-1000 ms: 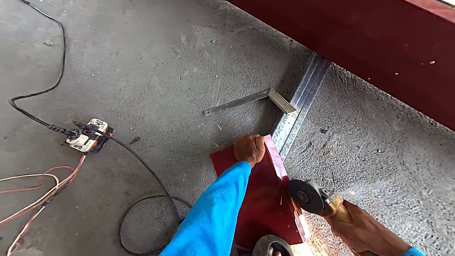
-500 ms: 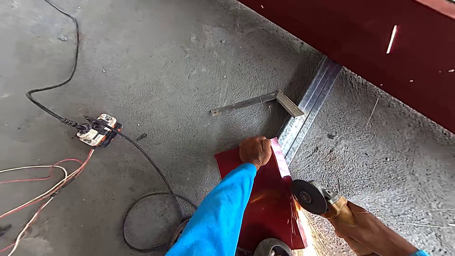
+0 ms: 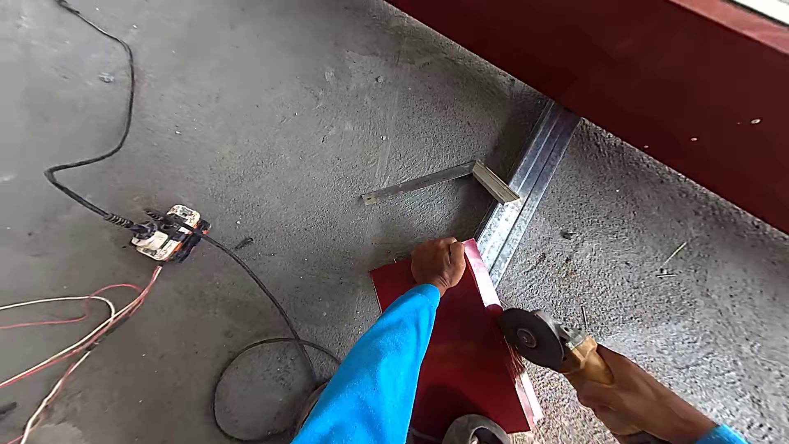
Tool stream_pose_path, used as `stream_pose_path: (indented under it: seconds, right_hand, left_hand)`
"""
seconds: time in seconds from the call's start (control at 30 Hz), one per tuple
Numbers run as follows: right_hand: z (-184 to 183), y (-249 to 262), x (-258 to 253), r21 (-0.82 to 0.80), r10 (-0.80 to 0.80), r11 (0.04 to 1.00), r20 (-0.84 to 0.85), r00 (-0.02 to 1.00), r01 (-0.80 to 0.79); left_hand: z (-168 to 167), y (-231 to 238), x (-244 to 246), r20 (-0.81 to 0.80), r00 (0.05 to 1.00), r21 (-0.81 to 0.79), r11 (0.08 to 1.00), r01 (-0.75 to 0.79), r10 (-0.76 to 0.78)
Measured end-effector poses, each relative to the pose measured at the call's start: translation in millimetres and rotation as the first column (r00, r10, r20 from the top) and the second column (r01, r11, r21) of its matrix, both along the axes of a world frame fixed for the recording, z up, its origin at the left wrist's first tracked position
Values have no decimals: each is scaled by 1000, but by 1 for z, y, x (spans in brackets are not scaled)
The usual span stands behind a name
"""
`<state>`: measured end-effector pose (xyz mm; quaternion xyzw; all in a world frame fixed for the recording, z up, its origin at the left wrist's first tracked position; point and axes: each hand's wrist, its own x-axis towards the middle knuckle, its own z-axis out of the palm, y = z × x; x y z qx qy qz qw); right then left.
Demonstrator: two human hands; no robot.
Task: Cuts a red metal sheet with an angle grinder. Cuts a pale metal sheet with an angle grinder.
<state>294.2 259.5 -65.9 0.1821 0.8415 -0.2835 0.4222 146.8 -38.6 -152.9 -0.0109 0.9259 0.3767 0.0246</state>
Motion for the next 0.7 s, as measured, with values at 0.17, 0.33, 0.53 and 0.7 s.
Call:
stream_pose_path:
  seconds: [0.17, 0.33, 0.53, 0.7]
  right_hand:
    - [13, 13, 12, -31, -116, 993, -147, 982, 113]
    - [24, 21, 18, 10, -118, 993, -132, 984, 121]
    - [34, 14, 34, 2, -98, 995, -134, 986, 99]
    - [38, 4, 33, 23, -39, 999, -109, 993, 41]
  left_hand:
    - [6, -6, 4, 45, 995, -96, 991, 93, -89]
    - [14, -1, 13, 152, 982, -254, 965, -68, 109]
    - [44, -7, 22, 159, 974, -137, 981, -139, 160]
    - [47, -9, 28, 46, 983, -106, 979, -174, 180]
